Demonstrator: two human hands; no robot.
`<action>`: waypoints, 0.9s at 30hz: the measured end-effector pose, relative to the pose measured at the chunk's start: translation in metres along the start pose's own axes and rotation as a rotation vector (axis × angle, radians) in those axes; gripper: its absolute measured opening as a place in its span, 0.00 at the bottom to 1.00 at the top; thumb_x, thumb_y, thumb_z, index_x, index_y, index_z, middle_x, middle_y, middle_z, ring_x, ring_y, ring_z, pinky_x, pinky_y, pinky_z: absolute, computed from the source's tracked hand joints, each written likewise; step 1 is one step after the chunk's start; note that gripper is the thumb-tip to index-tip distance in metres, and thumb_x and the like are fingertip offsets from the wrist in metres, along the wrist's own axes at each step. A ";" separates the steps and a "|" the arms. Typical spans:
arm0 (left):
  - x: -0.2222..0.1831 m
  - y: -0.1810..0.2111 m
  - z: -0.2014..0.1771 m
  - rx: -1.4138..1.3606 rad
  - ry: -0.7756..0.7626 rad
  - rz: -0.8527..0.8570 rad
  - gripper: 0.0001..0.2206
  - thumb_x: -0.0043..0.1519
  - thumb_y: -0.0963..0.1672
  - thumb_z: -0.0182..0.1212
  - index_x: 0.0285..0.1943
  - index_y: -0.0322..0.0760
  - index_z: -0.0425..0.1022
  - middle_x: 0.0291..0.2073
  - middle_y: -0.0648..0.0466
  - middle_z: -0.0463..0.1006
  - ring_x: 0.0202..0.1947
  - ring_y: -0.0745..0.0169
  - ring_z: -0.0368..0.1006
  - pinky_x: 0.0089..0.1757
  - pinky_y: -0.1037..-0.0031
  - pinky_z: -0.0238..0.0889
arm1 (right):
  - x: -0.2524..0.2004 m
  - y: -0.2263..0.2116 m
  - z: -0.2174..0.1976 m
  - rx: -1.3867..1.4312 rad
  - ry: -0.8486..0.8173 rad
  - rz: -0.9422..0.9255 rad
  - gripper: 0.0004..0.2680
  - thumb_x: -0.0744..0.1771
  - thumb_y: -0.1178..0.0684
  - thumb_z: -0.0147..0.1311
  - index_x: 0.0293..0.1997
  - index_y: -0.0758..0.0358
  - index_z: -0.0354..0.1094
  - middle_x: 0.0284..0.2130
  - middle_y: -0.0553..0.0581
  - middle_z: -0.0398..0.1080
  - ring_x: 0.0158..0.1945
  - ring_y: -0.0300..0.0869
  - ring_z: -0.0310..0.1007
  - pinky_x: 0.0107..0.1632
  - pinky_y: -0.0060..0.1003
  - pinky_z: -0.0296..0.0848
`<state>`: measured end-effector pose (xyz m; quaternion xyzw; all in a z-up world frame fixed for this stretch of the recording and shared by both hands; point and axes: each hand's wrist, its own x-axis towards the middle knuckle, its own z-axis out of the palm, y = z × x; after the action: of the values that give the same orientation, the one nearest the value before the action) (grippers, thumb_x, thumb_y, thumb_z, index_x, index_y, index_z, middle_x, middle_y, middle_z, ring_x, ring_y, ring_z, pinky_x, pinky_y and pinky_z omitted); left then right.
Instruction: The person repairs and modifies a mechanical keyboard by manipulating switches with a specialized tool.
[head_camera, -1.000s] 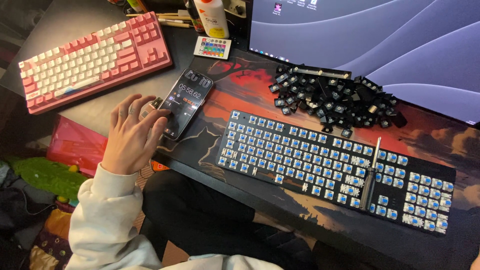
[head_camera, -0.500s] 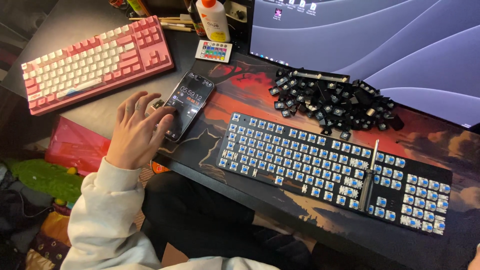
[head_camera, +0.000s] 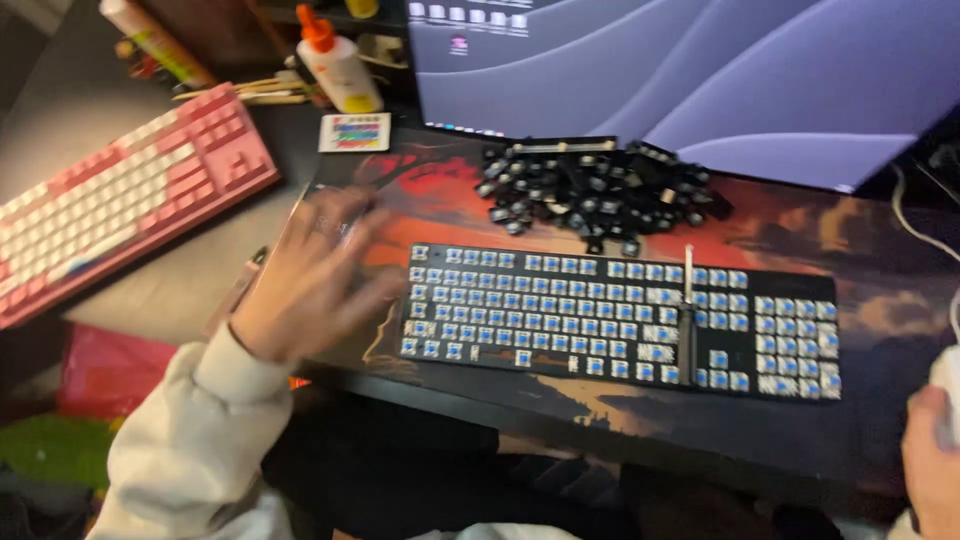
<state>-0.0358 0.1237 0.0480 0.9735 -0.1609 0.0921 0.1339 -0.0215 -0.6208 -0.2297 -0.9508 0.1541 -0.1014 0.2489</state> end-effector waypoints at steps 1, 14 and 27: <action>0.003 0.010 0.004 -0.007 -0.006 0.018 0.29 0.64 0.55 0.58 0.72 0.38 0.63 0.68 0.42 0.62 0.68 0.36 0.57 0.66 0.53 0.51 | -0.007 -0.043 -0.014 -0.005 0.008 0.017 0.10 0.77 0.55 0.47 0.53 0.76 0.69 0.39 0.73 0.75 0.41 0.57 0.76 0.47 0.44 0.75; 0.043 0.062 0.029 0.114 -0.301 0.272 0.61 0.37 0.61 0.72 0.79 0.33 0.45 0.60 0.35 0.64 0.58 0.33 0.62 0.58 0.51 0.52 | -0.043 -0.375 -0.090 -0.024 -0.269 -1.039 0.15 0.62 0.53 0.63 0.54 0.62 0.72 0.33 0.58 0.72 0.37 0.50 0.73 0.43 0.45 0.71; 0.053 0.060 0.051 0.009 -0.148 0.326 0.61 0.37 0.62 0.72 0.76 0.29 0.47 0.61 0.33 0.65 0.60 0.35 0.61 0.59 0.50 0.51 | -0.035 -0.391 -0.101 0.059 -0.327 -0.776 0.11 0.63 0.60 0.58 0.50 0.60 0.74 0.33 0.57 0.74 0.32 0.44 0.74 0.36 0.37 0.73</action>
<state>0.0003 0.0382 0.0250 0.9392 -0.3256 0.0415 0.1008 0.0134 -0.3295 0.0496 -0.9343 -0.2601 -0.0398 0.2407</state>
